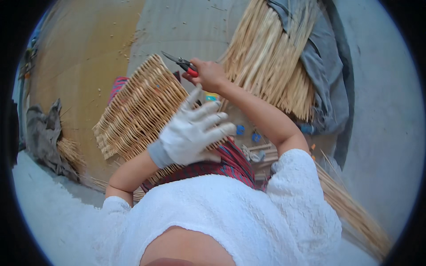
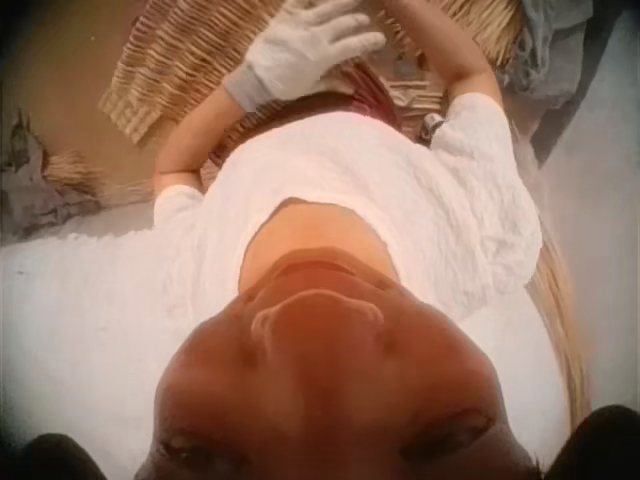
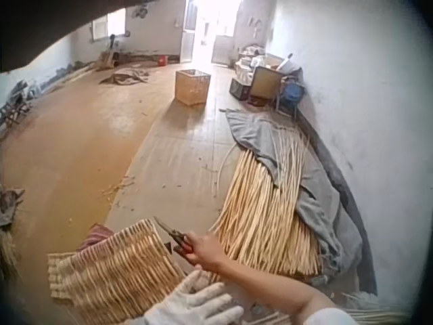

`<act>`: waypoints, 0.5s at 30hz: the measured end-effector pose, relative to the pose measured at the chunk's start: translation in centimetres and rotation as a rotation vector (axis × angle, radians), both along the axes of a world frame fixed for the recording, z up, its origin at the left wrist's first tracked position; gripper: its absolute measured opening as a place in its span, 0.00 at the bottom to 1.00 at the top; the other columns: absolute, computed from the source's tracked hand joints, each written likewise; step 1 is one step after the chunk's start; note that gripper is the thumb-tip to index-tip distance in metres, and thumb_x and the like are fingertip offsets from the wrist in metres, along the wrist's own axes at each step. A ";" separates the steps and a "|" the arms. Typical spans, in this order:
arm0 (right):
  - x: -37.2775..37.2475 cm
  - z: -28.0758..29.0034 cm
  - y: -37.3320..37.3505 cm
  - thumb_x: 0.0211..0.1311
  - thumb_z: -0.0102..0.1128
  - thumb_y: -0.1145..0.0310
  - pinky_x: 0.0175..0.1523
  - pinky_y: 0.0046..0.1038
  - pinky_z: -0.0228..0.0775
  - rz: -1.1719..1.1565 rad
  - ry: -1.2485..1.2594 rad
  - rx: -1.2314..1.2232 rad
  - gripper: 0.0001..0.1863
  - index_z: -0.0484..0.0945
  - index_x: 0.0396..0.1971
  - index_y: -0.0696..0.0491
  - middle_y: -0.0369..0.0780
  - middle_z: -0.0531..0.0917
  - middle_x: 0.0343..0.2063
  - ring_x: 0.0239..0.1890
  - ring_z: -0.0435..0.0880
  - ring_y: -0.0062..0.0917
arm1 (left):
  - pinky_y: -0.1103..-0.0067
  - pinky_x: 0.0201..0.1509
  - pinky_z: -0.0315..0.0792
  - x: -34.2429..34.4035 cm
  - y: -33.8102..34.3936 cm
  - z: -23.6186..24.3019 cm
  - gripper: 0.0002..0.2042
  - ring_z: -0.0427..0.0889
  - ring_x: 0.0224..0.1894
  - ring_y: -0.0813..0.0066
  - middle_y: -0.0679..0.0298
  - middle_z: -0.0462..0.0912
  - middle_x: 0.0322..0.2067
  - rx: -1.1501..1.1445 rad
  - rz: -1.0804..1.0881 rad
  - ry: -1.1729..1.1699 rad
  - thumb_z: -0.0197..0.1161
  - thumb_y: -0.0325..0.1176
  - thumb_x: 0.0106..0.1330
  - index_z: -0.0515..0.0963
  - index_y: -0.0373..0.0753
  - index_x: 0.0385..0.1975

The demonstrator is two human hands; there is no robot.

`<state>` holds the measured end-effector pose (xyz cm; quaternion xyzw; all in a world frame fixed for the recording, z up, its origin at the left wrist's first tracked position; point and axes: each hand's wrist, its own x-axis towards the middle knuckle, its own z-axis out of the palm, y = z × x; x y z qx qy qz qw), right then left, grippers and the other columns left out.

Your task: The person sits on the floor and weaves a rectangular basket using thin wooden strips. They use shears to trim the ends of the strips and a knife to adjust the weave, working on the basket held in their lap.

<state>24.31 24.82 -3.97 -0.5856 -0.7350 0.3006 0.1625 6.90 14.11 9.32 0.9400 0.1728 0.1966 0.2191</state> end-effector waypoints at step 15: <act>0.5 5.1 -16.1 0.64 0.72 0.46 0.47 0.44 0.76 -0.207 0.381 -0.165 0.28 0.77 0.50 0.53 0.48 0.85 0.37 0.43 0.86 0.48 | 0.51 0.81 0.49 -4.5 3.1 -2.4 0.23 0.77 0.63 0.52 0.59 0.84 0.53 0.201 0.705 0.049 0.76 0.47 0.57 0.81 0.42 0.48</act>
